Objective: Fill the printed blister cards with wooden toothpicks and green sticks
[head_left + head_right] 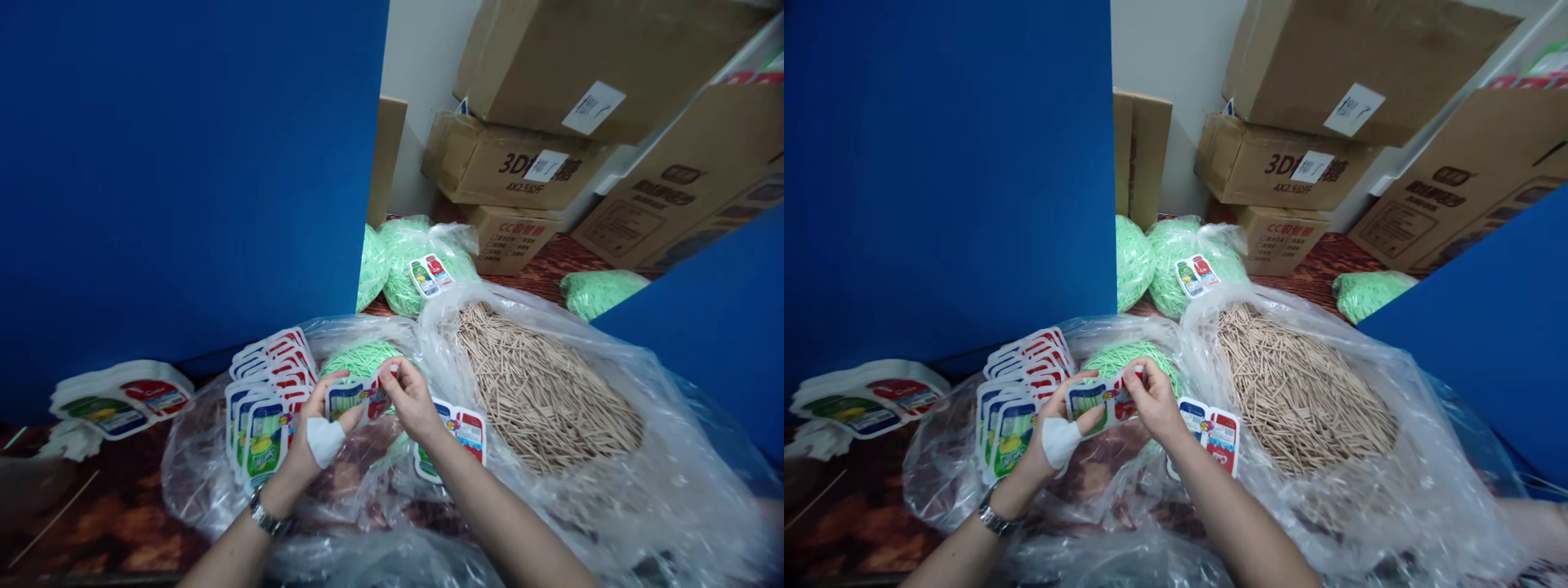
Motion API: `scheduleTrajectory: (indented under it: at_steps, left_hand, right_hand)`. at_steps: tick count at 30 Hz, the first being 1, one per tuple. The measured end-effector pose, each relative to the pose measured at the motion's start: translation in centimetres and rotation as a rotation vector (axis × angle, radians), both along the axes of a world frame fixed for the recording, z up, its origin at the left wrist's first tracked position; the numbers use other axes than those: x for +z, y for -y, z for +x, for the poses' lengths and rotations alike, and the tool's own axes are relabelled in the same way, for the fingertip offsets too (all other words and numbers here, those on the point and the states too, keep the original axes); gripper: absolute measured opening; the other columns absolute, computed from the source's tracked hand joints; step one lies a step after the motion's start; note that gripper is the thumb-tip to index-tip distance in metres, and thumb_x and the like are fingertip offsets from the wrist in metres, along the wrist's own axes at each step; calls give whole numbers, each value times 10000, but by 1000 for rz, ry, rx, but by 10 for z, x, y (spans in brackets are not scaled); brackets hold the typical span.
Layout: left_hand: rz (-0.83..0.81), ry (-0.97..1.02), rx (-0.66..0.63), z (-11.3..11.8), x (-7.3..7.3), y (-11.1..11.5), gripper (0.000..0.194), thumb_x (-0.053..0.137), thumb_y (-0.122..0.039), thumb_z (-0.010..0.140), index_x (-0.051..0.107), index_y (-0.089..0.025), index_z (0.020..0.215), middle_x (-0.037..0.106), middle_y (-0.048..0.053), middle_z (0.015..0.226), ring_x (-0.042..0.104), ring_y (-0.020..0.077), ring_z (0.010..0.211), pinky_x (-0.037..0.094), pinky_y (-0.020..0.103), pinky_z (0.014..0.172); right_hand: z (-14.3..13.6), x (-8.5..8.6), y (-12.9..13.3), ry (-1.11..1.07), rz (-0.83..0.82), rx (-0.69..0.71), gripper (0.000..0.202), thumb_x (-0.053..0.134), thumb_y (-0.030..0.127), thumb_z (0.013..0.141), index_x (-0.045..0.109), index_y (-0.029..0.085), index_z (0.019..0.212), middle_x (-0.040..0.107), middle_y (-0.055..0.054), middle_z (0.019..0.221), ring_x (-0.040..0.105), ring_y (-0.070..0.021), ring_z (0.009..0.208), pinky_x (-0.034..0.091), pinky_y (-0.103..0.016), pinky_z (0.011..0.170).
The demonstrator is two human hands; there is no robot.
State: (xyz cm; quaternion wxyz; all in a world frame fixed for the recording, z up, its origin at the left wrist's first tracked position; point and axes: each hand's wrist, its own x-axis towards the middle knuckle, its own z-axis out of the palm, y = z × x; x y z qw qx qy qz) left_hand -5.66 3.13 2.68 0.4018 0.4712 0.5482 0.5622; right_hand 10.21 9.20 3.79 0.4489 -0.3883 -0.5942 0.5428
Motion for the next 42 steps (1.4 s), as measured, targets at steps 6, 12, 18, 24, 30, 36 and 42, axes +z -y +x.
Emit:
scheduleTrajectory:
  at_steps: [6, 12, 18, 24, 30, 36, 42]
  left_hand:
    - [48, -7, 36, 1, 4, 0, 328, 756, -259, 644, 583, -178, 911, 644, 111, 1143, 641, 241, 992, 533, 330, 798]
    - [-81, -16, -16, -4, -2, 9, 193, 671, -260, 750, 607, -157, 900, 677, 21, 777, 638, 172, 700, 522, 279, 660]
    - [-108, -18, 18, -1, 0, 17, 212, 724, -283, 706, 572, -173, 805, 628, -15, 748, 584, 132, 609, 475, 233, 565]
    - [-46, -135, -13, -5, 3, 18, 255, 661, -292, 766, 656, -161, 986, 681, 83, 979, 651, 216, 841, 528, 309, 715]
    - [25, -229, 29, -2, 1, 21, 161, 713, -256, 702, 587, -161, 669, 661, 77, 908, 638, 204, 798, 530, 311, 694]
    - [-192, -199, -83, -10, -1, 37, 258, 681, -358, 733, 674, -159, 898, 740, 76, 844, 685, 249, 760, 561, 381, 723]
    - [-406, -256, 30, -75, -41, 65, 380, 761, -476, 591, 710, -189, 835, 767, 59, 805, 703, 316, 766, 585, 429, 725]
  right_hand:
    - [-2, 2, 5, -7, 0, -11, 243, 560, 434, 866, 561, 191, 879, 531, 27, 686, 473, -110, 599, 378, -225, 566]
    - [-1, 1, 13, -20, -28, -14, 228, 567, 426, 861, 562, 199, 884, 532, 26, 700, 482, -117, 621, 388, -232, 595]
    - [-3, 1, 22, 18, -4, 6, 223, 560, 420, 863, 569, 198, 872, 515, 32, 678, 456, -111, 589, 370, -230, 564]
    - [0, -2, 22, -30, -67, -65, 243, 548, 439, 865, 556, 199, 901, 508, 35, 652, 466, -114, 572, 378, -228, 543]
    - [-1, 2, 26, 21, 15, -12, 196, 561, 391, 864, 571, 196, 886, 537, 15, 730, 481, -119, 634, 395, -238, 591]
    - [16, 9, 40, 172, 18, 113, 224, 484, 392, 916, 566, 218, 1032, 565, 20, 714, 517, -123, 609, 400, -238, 561]
    - [121, 11, 29, 992, 337, 34, 403, 555, 432, 869, 553, 210, 1206, 622, -131, 1086, 549, -280, 1023, 434, -403, 847]
